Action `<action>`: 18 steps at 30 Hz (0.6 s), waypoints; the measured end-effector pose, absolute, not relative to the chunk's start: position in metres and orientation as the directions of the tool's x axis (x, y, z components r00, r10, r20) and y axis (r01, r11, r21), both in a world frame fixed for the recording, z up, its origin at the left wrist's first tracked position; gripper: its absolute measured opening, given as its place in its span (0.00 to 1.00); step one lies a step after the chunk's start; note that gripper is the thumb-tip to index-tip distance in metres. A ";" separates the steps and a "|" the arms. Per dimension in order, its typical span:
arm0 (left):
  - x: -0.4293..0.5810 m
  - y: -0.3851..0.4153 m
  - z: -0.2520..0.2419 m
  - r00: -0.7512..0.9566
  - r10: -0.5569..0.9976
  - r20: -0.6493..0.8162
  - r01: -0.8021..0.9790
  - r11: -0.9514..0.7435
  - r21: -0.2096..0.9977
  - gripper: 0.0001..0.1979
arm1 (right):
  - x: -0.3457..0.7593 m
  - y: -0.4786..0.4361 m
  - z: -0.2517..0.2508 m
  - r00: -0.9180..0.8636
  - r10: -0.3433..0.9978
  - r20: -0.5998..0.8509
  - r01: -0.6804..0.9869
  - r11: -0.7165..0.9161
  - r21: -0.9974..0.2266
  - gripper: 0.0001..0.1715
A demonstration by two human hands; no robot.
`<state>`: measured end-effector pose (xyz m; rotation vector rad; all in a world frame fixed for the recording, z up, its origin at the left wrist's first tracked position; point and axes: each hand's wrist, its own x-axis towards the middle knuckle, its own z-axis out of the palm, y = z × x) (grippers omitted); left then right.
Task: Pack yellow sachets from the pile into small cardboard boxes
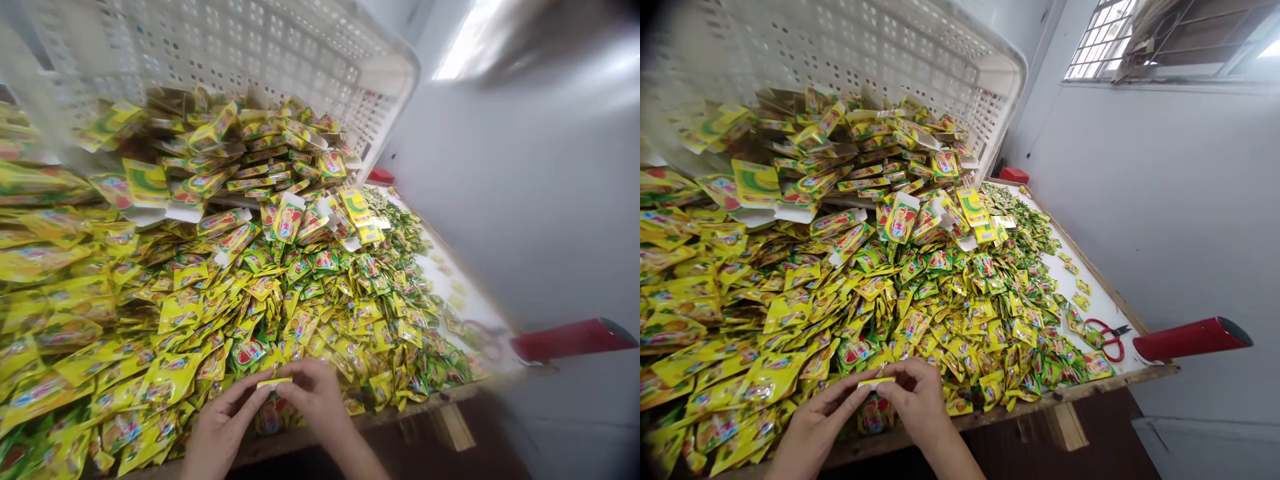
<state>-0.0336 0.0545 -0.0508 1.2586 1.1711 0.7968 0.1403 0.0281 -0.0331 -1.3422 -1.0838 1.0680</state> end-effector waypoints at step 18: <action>-0.035 0.036 -0.069 0.468 0.839 0.278 0.223 -0.417 0.881 0.12 | 0.153 -0.010 -0.042 -0.060 0.934 0.351 0.430 0.341 -0.836 0.17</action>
